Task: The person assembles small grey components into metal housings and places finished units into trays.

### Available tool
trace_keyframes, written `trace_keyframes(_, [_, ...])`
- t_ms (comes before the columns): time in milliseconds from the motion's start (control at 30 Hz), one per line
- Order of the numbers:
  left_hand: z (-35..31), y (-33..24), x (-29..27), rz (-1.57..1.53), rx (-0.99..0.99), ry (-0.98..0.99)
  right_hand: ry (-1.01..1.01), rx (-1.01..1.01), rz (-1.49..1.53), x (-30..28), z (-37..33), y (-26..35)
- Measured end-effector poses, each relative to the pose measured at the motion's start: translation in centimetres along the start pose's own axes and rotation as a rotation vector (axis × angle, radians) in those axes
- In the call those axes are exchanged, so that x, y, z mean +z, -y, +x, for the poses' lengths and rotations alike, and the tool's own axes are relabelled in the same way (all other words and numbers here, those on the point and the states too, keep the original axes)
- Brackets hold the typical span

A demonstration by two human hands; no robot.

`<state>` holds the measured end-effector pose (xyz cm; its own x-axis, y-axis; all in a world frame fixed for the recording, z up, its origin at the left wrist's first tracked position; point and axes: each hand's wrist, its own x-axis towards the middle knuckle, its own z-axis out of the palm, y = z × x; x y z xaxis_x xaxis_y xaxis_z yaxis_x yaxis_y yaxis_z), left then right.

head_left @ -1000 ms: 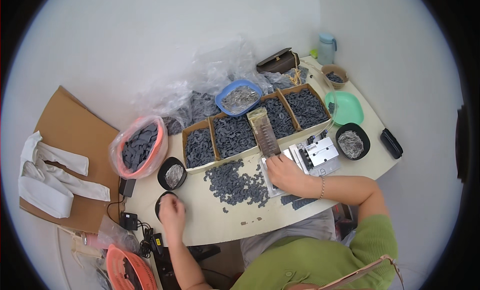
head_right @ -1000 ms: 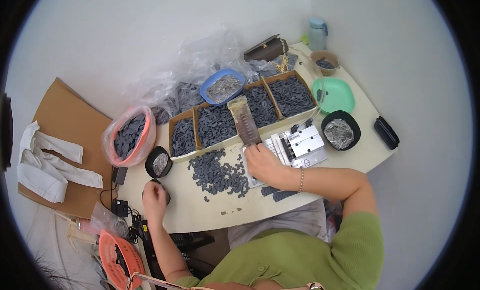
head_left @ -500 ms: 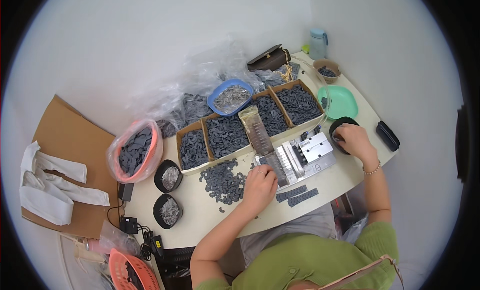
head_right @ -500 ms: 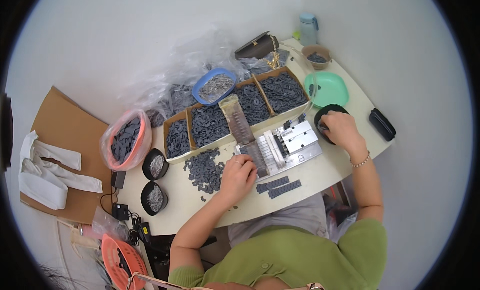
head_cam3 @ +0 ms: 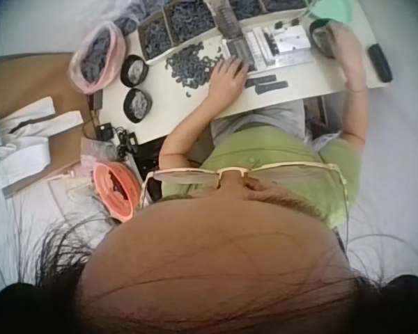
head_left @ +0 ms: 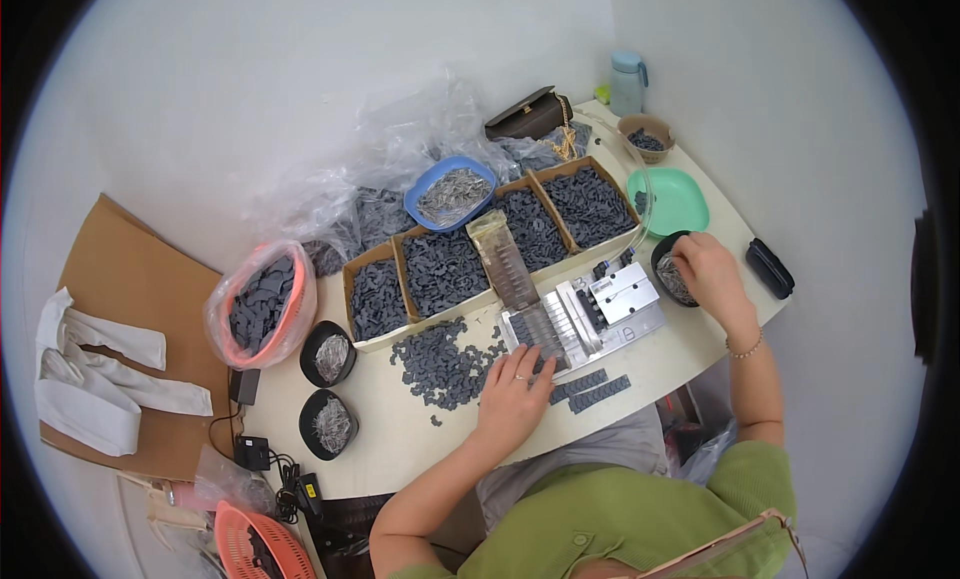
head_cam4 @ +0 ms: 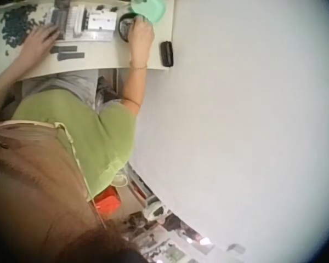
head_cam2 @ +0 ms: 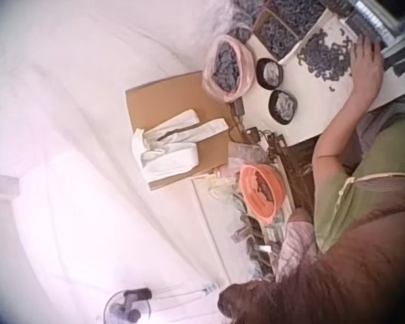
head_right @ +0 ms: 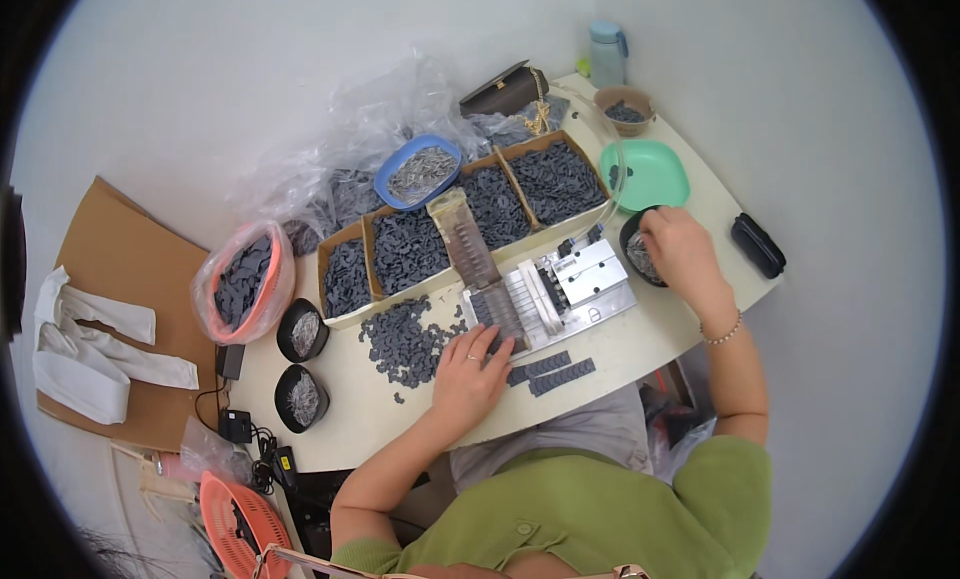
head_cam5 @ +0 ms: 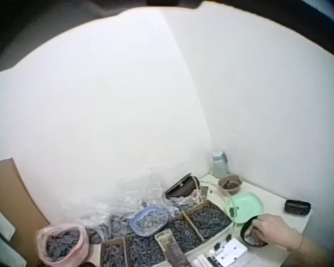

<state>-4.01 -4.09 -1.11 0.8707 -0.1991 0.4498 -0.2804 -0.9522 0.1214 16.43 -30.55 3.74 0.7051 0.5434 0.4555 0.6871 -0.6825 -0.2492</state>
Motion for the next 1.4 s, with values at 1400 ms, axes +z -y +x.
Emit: trace_keyframes(1400, [-8.5,23.2,-11.9,0.325,-0.806,0.089,0.448,-0.275,0.165,17.0,25.1,16.5])
